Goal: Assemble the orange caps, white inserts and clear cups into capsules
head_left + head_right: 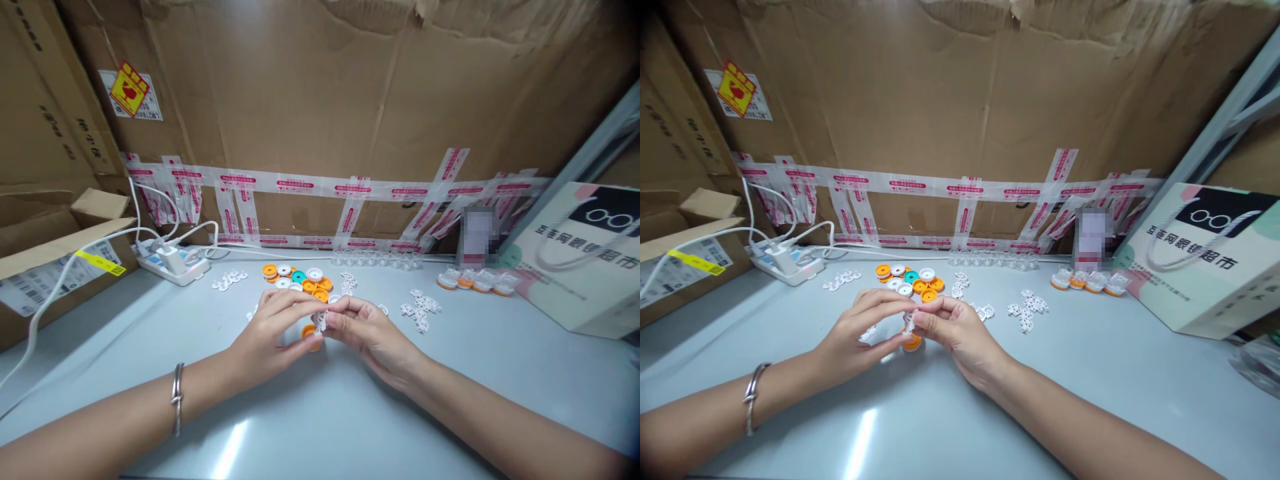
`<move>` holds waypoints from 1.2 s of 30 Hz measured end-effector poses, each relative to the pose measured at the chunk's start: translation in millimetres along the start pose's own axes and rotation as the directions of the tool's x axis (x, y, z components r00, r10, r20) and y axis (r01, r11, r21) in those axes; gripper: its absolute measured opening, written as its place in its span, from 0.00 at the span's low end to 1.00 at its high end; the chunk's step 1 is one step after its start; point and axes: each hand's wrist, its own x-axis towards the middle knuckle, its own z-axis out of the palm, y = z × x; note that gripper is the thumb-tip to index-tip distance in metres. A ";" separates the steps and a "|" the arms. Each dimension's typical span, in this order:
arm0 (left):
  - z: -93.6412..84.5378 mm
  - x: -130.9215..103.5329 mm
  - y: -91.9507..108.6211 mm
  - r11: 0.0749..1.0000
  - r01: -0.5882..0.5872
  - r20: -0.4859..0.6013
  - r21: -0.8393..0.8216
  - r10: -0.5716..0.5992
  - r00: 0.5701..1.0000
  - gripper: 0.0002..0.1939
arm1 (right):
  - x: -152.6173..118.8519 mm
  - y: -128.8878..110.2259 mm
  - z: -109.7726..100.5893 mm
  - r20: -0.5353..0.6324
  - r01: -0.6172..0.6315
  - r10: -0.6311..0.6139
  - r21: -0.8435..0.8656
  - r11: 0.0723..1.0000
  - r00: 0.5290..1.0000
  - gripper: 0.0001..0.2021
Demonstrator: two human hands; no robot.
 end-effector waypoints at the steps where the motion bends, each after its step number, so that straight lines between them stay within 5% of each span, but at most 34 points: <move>1: 0.5 -0.3 0.1 1.000 0.001 -0.005 0.003 -0.001 1.000 0.16 | -0.2 -0.2 -0.2 0.002 0.005 -0.005 -0.011 1.000 1.000 0.09; 36: 5.7 0.2 8.4 0.998 0.054 -0.094 0.044 -0.050 0.994 0.16 | -4.9 4.4 9.0 -0.022 -0.022 0.022 -0.015 1.000 1.000 0.10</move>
